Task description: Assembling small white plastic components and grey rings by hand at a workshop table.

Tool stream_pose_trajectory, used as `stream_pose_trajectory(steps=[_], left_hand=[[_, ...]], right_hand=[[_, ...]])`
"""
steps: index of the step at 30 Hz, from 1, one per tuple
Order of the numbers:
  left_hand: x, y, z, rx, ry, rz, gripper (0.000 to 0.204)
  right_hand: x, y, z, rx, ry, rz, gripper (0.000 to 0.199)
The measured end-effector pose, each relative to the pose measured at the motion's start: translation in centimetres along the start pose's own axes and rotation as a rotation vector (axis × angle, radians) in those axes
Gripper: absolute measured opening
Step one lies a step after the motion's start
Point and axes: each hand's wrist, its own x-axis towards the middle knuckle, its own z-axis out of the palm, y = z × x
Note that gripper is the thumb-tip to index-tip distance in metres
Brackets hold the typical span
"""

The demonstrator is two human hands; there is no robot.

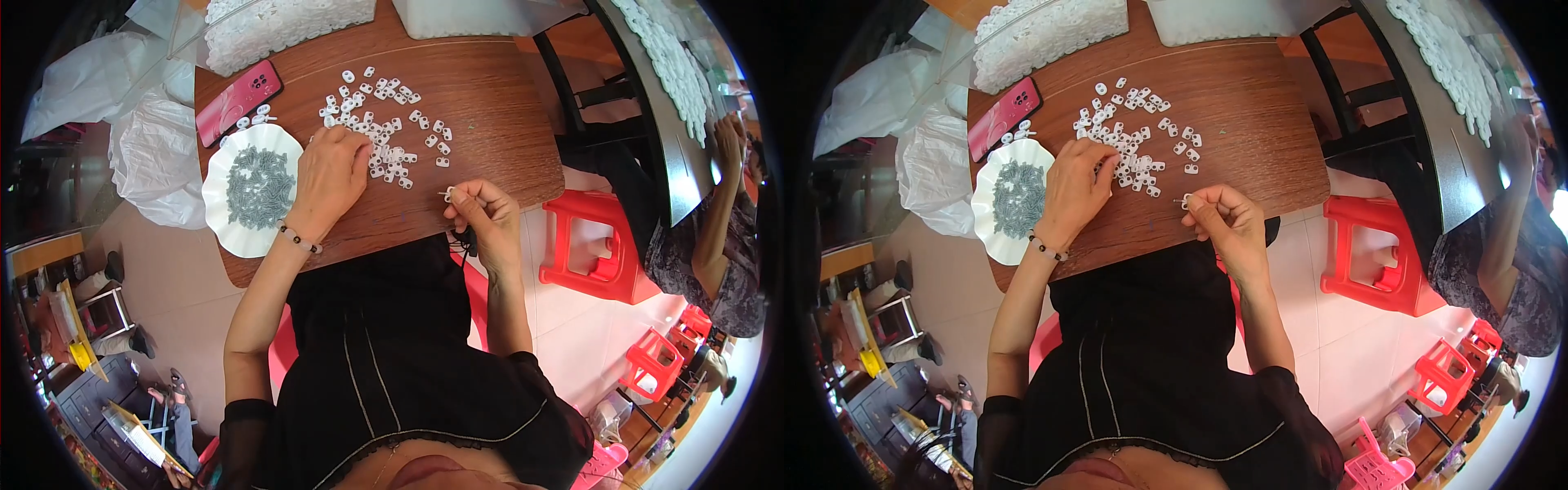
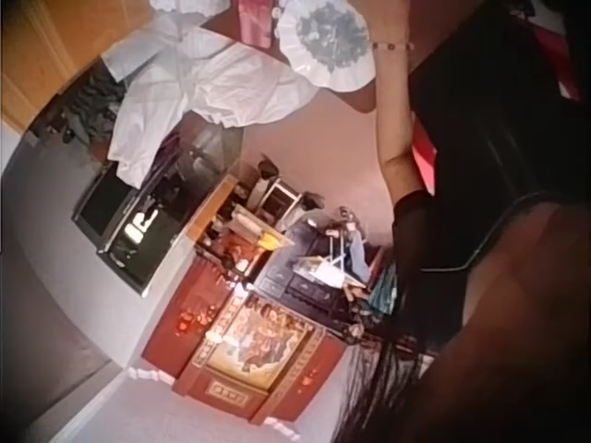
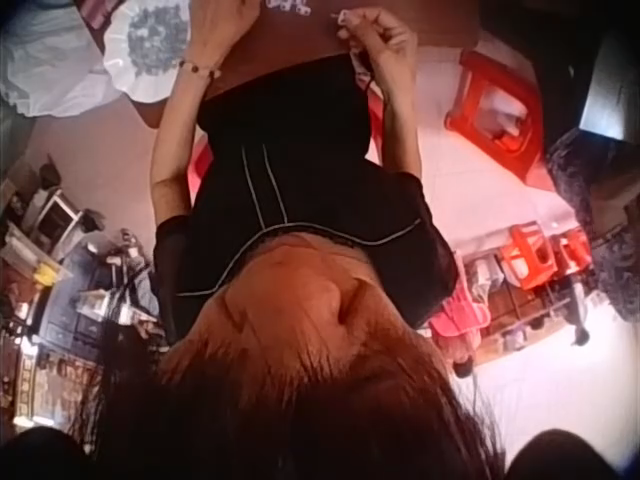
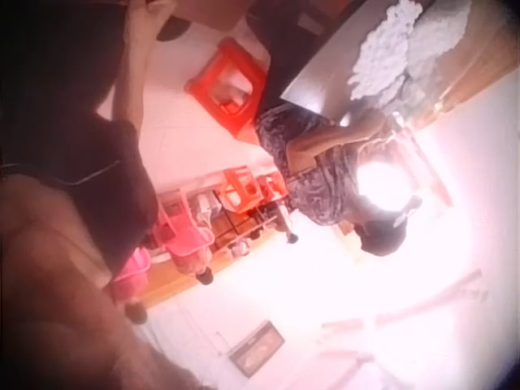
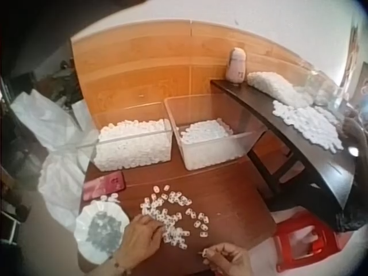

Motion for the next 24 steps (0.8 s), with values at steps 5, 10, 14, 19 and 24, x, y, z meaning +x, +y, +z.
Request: stream_pose_trajectory(steps=[5, 10, 14, 19, 24], left_hand=[[-0.3, 0.1, -0.3, -0.397, -0.043, -0.256, 0.014], [-1.5, 0.8, -1.4, -0.931, -0.12, -0.485, 0.021], [-3.0, 2.3, -1.4, -1.19, -0.177, -0.574, 0.021], [-5.4, 3.7, -0.7, -1.394, -0.207, -0.541, 0.017], [-7.1, 3.6, -0.9, -1.596, -0.236, -0.696, 0.022]], right_hand=[[0.0, -0.1, 0.2, -0.016, -0.002, -0.002, 0.013], [0.3, -0.4, 1.1, 0.033, -0.06, 0.026, 0.013], [0.4, -0.6, 2.6, 0.116, -0.123, 0.072, 0.014], [0.2, -0.1, 4.4, 0.259, -0.253, 0.136, 0.015], [-0.5, 0.0, 4.8, 0.306, -0.317, 0.145, 0.014]])
